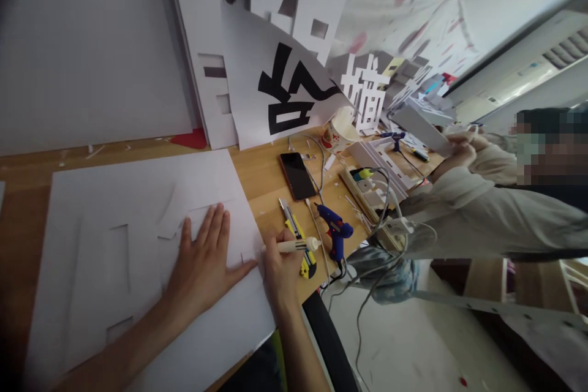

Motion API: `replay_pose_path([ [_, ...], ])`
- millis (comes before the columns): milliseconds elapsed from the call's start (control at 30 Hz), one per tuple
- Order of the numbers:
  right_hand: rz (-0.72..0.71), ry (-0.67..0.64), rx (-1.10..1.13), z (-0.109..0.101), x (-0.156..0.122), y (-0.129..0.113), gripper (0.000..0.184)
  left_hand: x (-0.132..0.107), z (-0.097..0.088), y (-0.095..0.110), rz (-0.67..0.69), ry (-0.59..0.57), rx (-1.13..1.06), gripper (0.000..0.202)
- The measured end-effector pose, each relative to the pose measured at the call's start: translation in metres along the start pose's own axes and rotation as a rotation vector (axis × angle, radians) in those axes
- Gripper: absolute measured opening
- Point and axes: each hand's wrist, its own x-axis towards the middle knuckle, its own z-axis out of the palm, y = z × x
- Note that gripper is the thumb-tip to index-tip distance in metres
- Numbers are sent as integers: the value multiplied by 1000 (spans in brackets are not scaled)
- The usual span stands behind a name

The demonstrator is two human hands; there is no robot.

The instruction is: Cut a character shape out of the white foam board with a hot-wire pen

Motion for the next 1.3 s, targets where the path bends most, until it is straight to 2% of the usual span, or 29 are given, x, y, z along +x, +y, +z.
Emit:
replay_pose_path([
  [300,61,7,-86,-2,-1,0,35,1,-1,0,-1,8,-30,95],
  [600,74,15,-170,0,0,-3,35,2,-1,0,-11,-33,-59,91],
  [1300,77,-12,-194,1,-2,1,34,4,-2,1,-16,-29,-99,89],
])
